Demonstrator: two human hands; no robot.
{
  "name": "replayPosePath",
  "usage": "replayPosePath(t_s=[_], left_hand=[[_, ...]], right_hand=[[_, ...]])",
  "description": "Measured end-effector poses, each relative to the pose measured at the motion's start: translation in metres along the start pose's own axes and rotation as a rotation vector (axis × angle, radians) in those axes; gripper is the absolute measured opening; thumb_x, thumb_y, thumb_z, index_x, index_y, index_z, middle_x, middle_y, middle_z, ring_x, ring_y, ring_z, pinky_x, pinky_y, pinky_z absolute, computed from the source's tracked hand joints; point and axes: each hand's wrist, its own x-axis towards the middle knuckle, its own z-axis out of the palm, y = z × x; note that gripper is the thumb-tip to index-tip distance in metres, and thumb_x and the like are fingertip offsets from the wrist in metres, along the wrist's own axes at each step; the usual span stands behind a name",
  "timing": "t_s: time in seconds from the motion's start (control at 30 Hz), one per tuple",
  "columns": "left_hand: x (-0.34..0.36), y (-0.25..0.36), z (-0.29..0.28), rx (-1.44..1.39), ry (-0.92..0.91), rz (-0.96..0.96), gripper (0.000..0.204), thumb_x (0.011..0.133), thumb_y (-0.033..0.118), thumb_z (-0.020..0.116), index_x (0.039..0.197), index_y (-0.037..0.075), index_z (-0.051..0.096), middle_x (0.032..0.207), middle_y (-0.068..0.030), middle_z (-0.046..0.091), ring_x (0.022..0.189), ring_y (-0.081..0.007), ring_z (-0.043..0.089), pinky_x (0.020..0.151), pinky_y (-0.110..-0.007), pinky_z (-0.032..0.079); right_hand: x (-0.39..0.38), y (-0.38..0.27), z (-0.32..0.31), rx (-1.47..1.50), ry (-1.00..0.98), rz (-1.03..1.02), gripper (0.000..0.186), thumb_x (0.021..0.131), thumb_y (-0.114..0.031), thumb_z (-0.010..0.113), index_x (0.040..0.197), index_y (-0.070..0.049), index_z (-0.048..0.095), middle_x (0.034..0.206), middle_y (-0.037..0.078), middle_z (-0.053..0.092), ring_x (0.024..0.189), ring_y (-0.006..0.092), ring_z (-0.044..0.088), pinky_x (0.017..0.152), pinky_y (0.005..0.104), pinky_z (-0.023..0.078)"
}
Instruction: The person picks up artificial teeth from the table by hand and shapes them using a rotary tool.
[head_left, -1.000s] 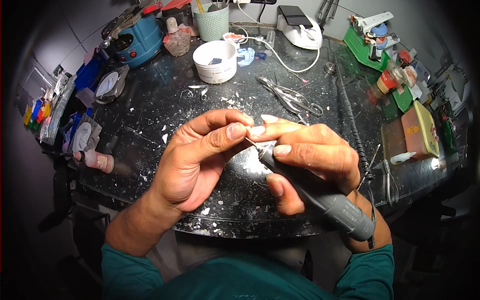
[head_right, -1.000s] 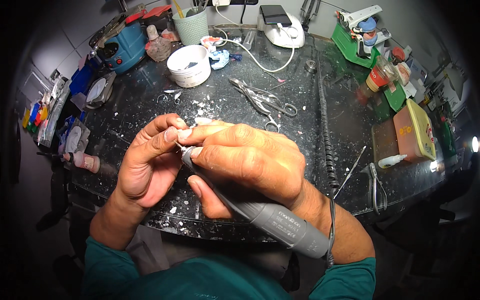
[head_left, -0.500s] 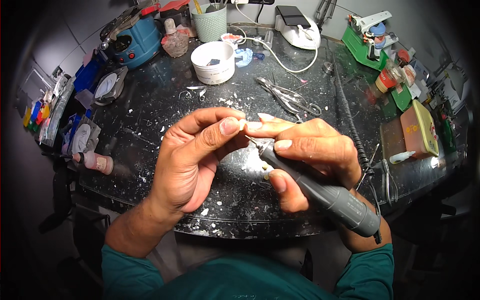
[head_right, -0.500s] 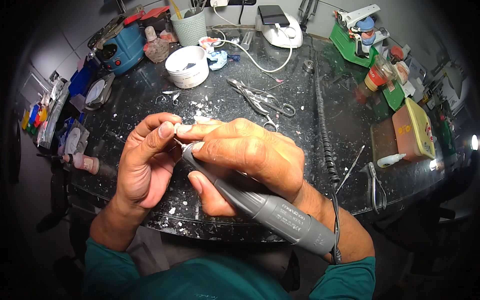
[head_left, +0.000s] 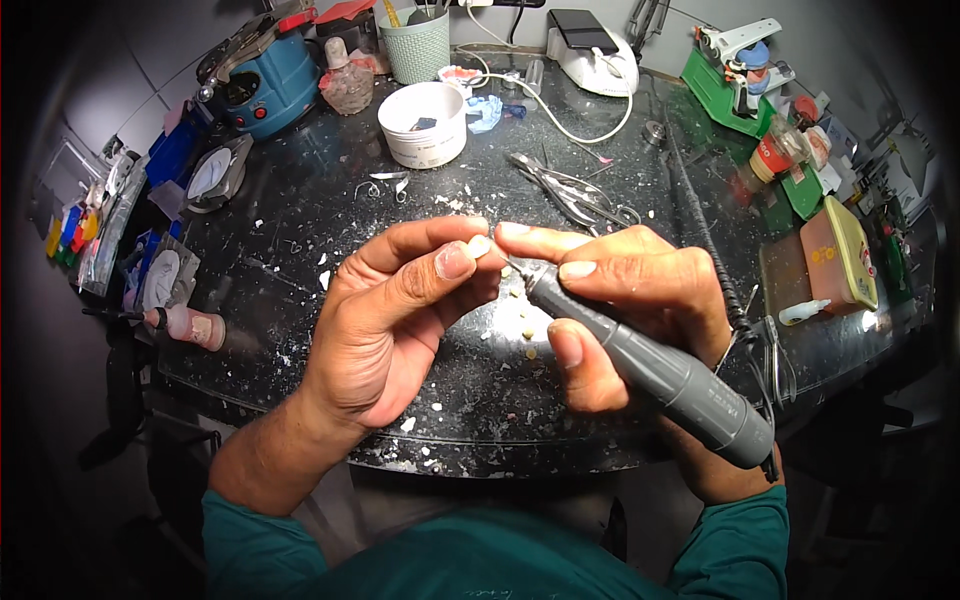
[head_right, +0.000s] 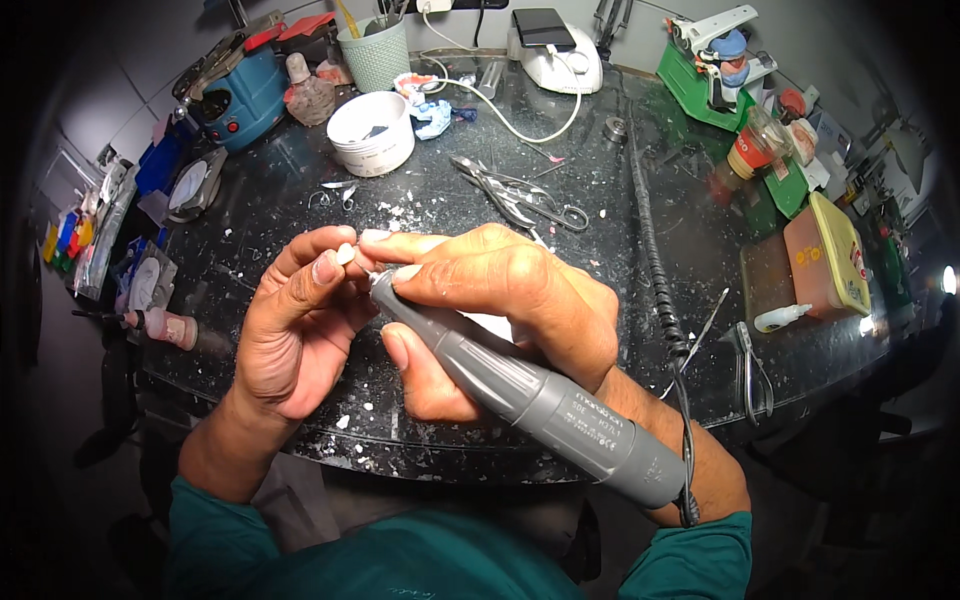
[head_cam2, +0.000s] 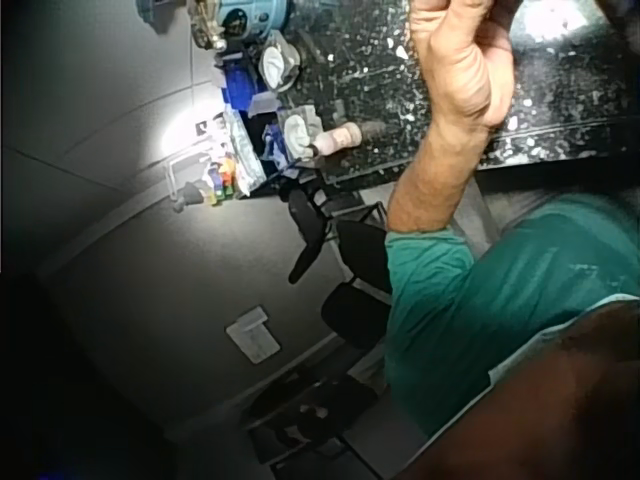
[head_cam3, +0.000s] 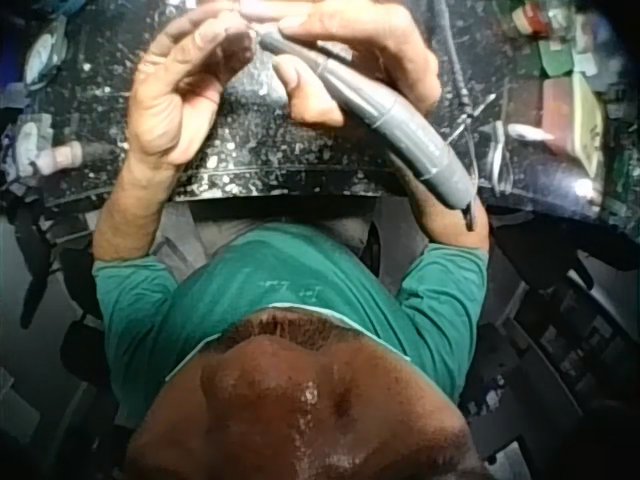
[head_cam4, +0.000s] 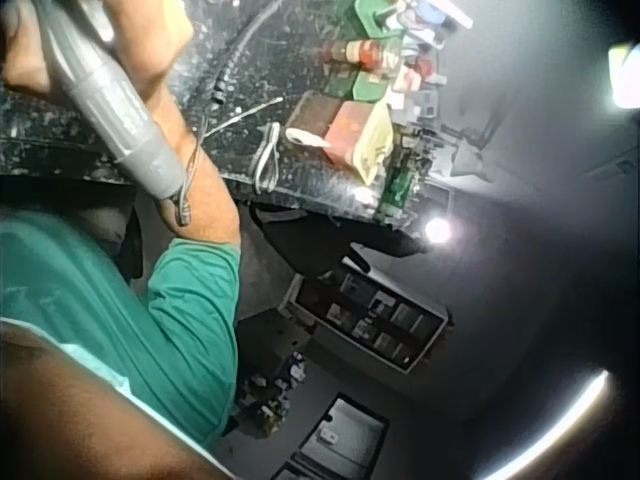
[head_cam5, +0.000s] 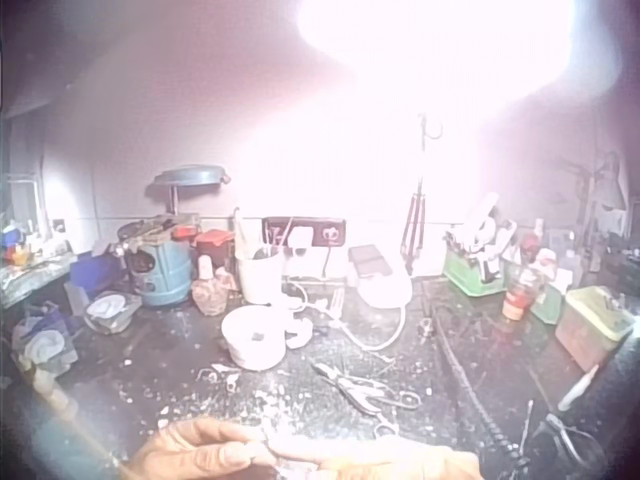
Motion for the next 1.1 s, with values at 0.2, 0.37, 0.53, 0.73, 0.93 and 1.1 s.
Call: replayPosePath(t_s=[0.2, 0.37, 0.53, 0.73, 0.93, 1.1], left_hand=[[-0.002, -0.001, 0.000, -0.007, 0.012, -0.013, 0.021, 0.098, 0.006, 0.064, 0.118, 0.000, 0.069, 0.107, -0.0149, 0.074, 0.101, -0.0205, 0.072, 0.097, -0.035, 0.056], [-0.002, -0.001, 0.001, -0.031, -0.014, -0.013, 0.020, 0.097, 0.004, 0.065, 0.116, -0.001, 0.070, 0.107, -0.0149, 0.074, 0.102, -0.0209, 0.071, 0.098, -0.036, 0.056], [-0.003, -0.001, 0.001, -0.036, -0.006, -0.007, 0.019, 0.097, 0.004, 0.065, 0.115, -0.001, 0.070, 0.107, -0.0147, 0.073, 0.102, -0.0212, 0.071, 0.098, -0.036, 0.056], [-0.003, -0.002, 0.002, -0.028, -0.016, 0.017, 0.019, 0.096, 0.002, 0.065, 0.115, -0.001, 0.070, 0.107, -0.0150, 0.073, 0.103, -0.0214, 0.071, 0.098, -0.036, 0.056], [-0.003, -0.003, 0.001, -0.001, -0.037, 0.050, 0.019, 0.096, 0.000, 0.064, 0.114, -0.001, 0.070, 0.108, -0.0164, 0.073, 0.103, -0.0213, 0.070, 0.098, -0.034, 0.055], [-0.003, -0.002, 0.003, 0.067, -0.041, 0.111, 0.019, 0.095, -0.002, 0.064, 0.113, -0.003, 0.070, 0.108, -0.0183, 0.073, 0.102, -0.0218, 0.071, 0.097, -0.034, 0.056]], right_hand=[[0.003, -0.005, 0.001, -0.052, -0.013, 0.038, 0.032, 0.089, -0.003, 0.073, 0.111, 0.000, 0.050, 0.100, 0.023, 0.067, 0.106, 0.0376, 0.071, 0.087, 0.0394, 0.060], [0.002, 0.002, 0.002, -0.041, -0.006, -0.026, 0.031, 0.088, -0.002, 0.072, 0.110, 0.001, 0.051, 0.096, 0.022, 0.067, 0.104, 0.0367, 0.071, 0.086, 0.0393, 0.061], [0.003, 0.005, 0.002, -0.040, -0.009, -0.071, 0.031, 0.087, -0.001, 0.073, 0.110, 0.002, 0.051, 0.091, 0.021, 0.066, 0.099, 0.0361, 0.072, 0.084, 0.0404, 0.062], [0.003, 0.003, 0.003, -0.040, -0.005, -0.069, 0.031, 0.087, -0.001, 0.073, 0.109, 0.002, 0.052, 0.090, 0.020, 0.065, 0.098, 0.0360, 0.072, 0.083, 0.0407, 0.062], [0.000, 0.007, 0.005, 0.002, 0.015, -0.065, 0.031, 0.087, -0.001, 0.073, 0.110, 0.001, 0.051, 0.091, 0.020, 0.065, 0.100, 0.0367, 0.072, 0.083, 0.0405, 0.061], [0.000, 0.004, 0.003, -0.022, -0.018, -0.051, 0.032, 0.088, -0.001, 0.072, 0.111, 0.001, 0.050, 0.092, 0.020, 0.065, 0.101, 0.0374, 0.072, 0.084, 0.0421, 0.062]])
